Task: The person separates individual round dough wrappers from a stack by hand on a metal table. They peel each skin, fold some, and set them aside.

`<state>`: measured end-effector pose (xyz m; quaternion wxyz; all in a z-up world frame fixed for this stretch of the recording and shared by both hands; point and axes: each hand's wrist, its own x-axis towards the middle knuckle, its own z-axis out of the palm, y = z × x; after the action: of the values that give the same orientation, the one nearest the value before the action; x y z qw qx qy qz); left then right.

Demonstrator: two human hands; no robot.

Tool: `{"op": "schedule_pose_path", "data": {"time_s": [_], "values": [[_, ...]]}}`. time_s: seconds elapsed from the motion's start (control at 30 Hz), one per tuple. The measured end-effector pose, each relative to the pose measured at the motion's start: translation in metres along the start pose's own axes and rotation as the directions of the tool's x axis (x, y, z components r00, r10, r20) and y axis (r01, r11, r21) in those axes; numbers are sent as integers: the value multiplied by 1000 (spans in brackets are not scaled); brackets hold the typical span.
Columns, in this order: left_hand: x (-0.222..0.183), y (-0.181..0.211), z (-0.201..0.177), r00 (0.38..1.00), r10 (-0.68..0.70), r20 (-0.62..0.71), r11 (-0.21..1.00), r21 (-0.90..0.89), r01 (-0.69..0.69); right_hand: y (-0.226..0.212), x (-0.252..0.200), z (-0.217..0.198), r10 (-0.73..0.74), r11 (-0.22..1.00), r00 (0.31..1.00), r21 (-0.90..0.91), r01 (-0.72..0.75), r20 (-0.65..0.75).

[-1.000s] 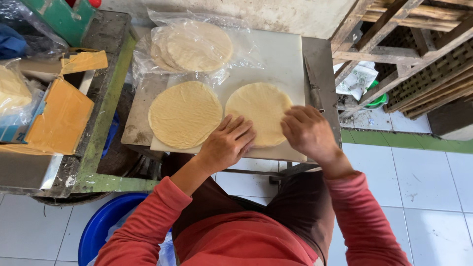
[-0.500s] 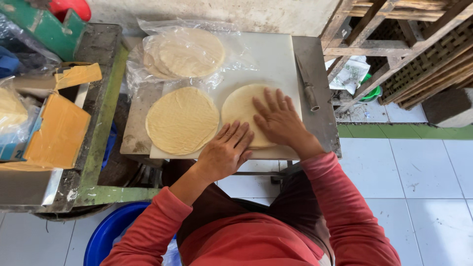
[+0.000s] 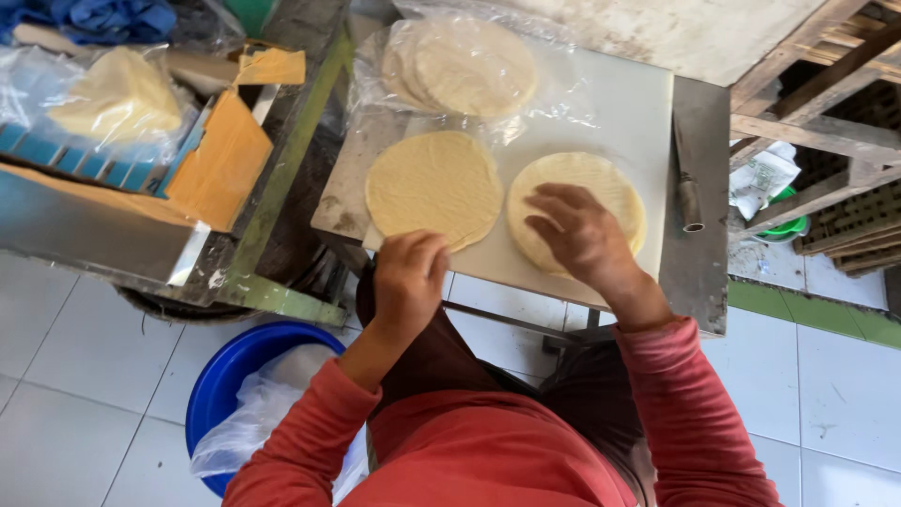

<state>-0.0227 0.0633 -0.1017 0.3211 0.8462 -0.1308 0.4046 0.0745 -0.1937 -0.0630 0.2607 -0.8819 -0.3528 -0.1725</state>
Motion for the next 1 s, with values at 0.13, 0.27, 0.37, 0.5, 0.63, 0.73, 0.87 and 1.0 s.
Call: {"op": "schedule_pose_path", "data": {"time_s": [0.13, 0.27, 0.37, 0.5, 0.63, 0.73, 0.87, 1.0], "values": [[-35, 3, -31, 938, -345, 24, 926, -151, 345, -39, 28, 26, -129, 991, 987, 60, 123, 94], [-55, 6, -45, 890, -440, 117, 852, -259, 455, -52, 45, 38, -205, 977, 971, 85, 196, 126], [-54, 5, -46, 863, -480, 159, 813, -291, 505, -51, 50, 37, -194, 977, 958, 133, 169, 213], [-55, 10, -42, 857, -469, 212, 788, -338, 514, -47, 54, 37, -178, 982, 925, 113, 148, 334], [-59, 13, -33, 791, -525, 314, 652, -449, 611, -49, 56, 36, -173, 984, 897, 39, 172, 408], [-62, 14, -20, 697, -573, 431, 443, -552, 706, -50, 59, 34, -276, 961, 886, 102, 256, 372], [-65, 13, -6, 603, -585, 543, 224, -606, 763, -51, 67, 34, -259, 965, 851, 156, 211, 456], [-60, 12, -2, 586, -596, 549, 204, -602, 772, -52, 77, 33, -244, 964, 882, 201, 175, 403]]}}
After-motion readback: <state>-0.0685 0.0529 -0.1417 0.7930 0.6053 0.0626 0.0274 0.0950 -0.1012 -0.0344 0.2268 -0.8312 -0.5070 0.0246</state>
